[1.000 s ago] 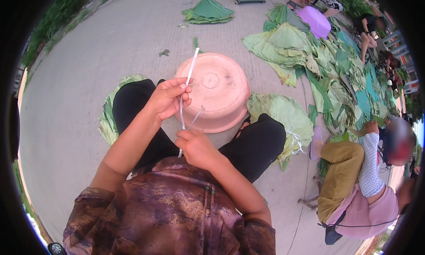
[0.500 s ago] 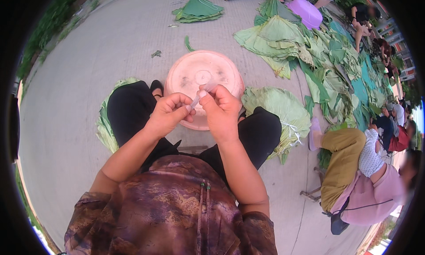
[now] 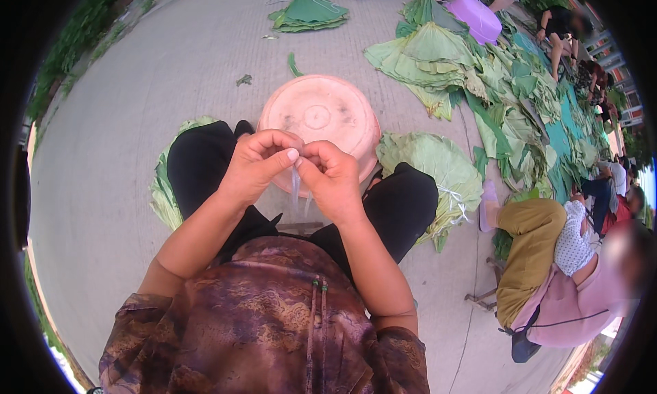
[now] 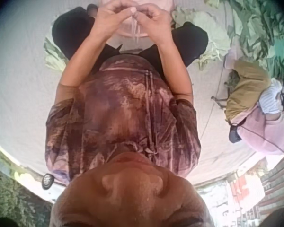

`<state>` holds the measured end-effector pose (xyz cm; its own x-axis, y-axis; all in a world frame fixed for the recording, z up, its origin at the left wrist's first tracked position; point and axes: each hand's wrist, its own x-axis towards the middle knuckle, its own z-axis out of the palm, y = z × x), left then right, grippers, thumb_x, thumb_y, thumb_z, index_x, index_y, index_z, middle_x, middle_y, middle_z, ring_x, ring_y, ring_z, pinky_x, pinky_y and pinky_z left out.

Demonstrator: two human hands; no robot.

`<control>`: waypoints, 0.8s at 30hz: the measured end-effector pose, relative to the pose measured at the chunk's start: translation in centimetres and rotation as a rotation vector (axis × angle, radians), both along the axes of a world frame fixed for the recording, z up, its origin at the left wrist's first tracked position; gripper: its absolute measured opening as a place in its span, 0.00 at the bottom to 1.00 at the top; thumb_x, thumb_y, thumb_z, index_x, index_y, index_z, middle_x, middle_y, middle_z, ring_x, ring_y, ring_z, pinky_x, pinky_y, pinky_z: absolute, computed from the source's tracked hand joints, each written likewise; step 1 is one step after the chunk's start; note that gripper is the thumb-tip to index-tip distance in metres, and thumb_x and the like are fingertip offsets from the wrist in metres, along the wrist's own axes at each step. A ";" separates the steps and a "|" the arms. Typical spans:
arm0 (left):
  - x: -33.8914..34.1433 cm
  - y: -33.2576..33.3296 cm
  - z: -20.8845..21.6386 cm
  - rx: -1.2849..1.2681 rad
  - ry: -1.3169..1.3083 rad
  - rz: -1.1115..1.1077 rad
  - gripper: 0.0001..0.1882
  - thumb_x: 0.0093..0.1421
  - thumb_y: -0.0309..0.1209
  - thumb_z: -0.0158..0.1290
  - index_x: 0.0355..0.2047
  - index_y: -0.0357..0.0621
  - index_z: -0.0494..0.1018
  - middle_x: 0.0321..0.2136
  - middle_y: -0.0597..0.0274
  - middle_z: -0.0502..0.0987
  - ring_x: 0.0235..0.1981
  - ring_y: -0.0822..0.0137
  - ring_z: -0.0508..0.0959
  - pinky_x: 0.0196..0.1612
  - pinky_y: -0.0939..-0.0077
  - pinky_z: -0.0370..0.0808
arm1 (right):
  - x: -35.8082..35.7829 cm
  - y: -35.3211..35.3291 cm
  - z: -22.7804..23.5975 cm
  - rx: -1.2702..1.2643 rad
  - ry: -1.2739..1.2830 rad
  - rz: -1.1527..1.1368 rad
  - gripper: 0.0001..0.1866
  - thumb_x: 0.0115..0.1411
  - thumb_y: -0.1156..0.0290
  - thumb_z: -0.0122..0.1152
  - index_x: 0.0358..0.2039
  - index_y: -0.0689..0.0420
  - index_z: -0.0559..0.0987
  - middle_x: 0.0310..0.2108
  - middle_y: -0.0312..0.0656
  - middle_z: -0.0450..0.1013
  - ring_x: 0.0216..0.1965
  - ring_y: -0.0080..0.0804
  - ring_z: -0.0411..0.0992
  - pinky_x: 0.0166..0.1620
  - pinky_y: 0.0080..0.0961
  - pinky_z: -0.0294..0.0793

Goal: The person bundles lotus leaves by wrapping a white string around stacks of leaves and tying knots to secure them.

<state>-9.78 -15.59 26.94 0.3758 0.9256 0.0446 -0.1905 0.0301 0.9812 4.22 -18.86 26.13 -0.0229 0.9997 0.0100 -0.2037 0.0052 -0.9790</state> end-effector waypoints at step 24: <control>-1.3 0.4 0.9 -0.172 0.065 -0.093 0.05 0.50 0.25 0.52 0.28 0.37 0.70 0.23 0.68 0.72 0.25 0.80 0.70 0.29 0.87 0.67 | -0.4 -0.1 0.2 -0.130 0.167 0.033 0.04 0.52 0.77 0.54 0.29 0.62 0.72 0.21 0.33 0.70 0.21 0.13 0.65 0.25 0.11 0.65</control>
<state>-11.06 -15.22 27.84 0.4567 0.8788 -0.1381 -0.1153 0.2124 0.9704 3.86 -18.93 26.33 -0.0648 0.9916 -0.1122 -0.3613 -0.1281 -0.9236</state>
